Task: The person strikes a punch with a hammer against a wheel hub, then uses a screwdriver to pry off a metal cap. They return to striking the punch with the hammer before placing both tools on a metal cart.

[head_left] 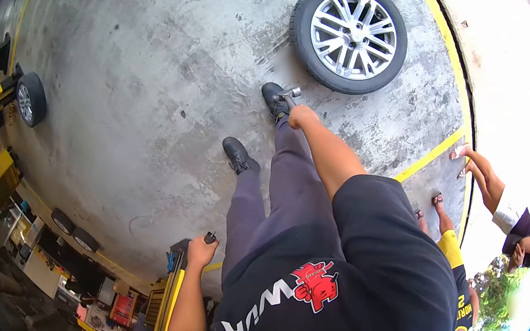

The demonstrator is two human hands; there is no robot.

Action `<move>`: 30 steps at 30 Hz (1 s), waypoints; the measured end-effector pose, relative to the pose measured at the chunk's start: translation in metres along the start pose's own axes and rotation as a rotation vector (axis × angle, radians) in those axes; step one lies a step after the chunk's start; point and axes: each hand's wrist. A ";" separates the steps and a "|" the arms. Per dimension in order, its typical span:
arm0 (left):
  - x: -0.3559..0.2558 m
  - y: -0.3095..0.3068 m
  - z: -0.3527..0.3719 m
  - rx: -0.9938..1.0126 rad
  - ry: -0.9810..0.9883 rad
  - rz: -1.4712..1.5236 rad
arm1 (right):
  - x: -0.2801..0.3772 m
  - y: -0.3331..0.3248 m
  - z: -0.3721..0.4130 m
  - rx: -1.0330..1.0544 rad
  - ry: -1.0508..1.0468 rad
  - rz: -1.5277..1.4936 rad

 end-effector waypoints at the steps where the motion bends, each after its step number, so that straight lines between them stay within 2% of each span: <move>1: 0.001 0.016 -0.006 -0.016 0.026 0.113 | 0.007 -0.001 -0.035 0.050 0.001 0.002; 3: -0.037 0.009 0.013 0.055 -0.008 0.336 | 0.005 0.004 -0.113 0.153 -0.042 -0.088; 4: -0.059 0.006 0.016 0.072 -0.017 0.448 | -0.004 0.019 -0.158 0.097 0.030 -0.311; 5: -0.068 0.014 0.014 0.022 0.023 0.496 | -0.008 0.019 -0.183 0.193 -0.045 -0.385; 7: -0.092 0.009 0.012 0.091 -0.012 0.478 | -0.015 0.011 -0.214 0.161 -0.031 -0.442; 9: -0.109 0.005 -0.001 0.153 -0.023 0.494 | -0.031 0.009 -0.250 0.262 0.010 -0.500; 10: -0.112 0.005 -0.008 0.133 -0.017 0.484 | -0.032 -0.003 -0.245 0.283 0.086 -0.566; 12: -0.120 0.001 -0.020 0.090 0.009 0.468 | -0.046 -0.018 -0.248 0.247 0.209 -0.882; 14: -0.121 -0.006 -0.028 0.083 -0.022 0.469 | -0.062 -0.038 -0.243 0.192 0.203 -0.735; 15: -0.116 -0.006 -0.033 0.066 -0.027 0.477 | -0.061 -0.062 -0.213 0.132 0.118 -0.489; 18: -0.128 -0.019 -0.034 0.037 -0.015 0.490 | -0.070 -0.084 -0.193 -0.081 0.094 -0.434; 19: -0.129 -0.023 -0.033 0.034 -0.002 0.500 | -0.072 -0.095 -0.184 -0.065 0.091 -0.358; 22: -0.125 -0.024 -0.028 0.015 0.037 0.530 | -0.078 -0.088 -0.165 -0.433 0.034 -0.208; 23: -0.125 -0.023 -0.026 0.007 0.048 0.541 | -0.079 -0.091 -0.159 -0.332 0.052 -0.237; 27: -0.114 -0.021 -0.012 -0.028 0.115 0.440 | -0.063 -0.070 -0.119 -0.589 0.182 -0.418; 30: -0.096 -0.012 0.006 -0.197 0.239 0.392 | -0.022 -0.052 -0.037 -0.807 -0.019 -0.453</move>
Point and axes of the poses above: each hand's wrist, its own z-axis away from the middle knuckle, its own y-axis out of the palm, x = y × z, and after that the axes turned 3 degrees about x, right-handed
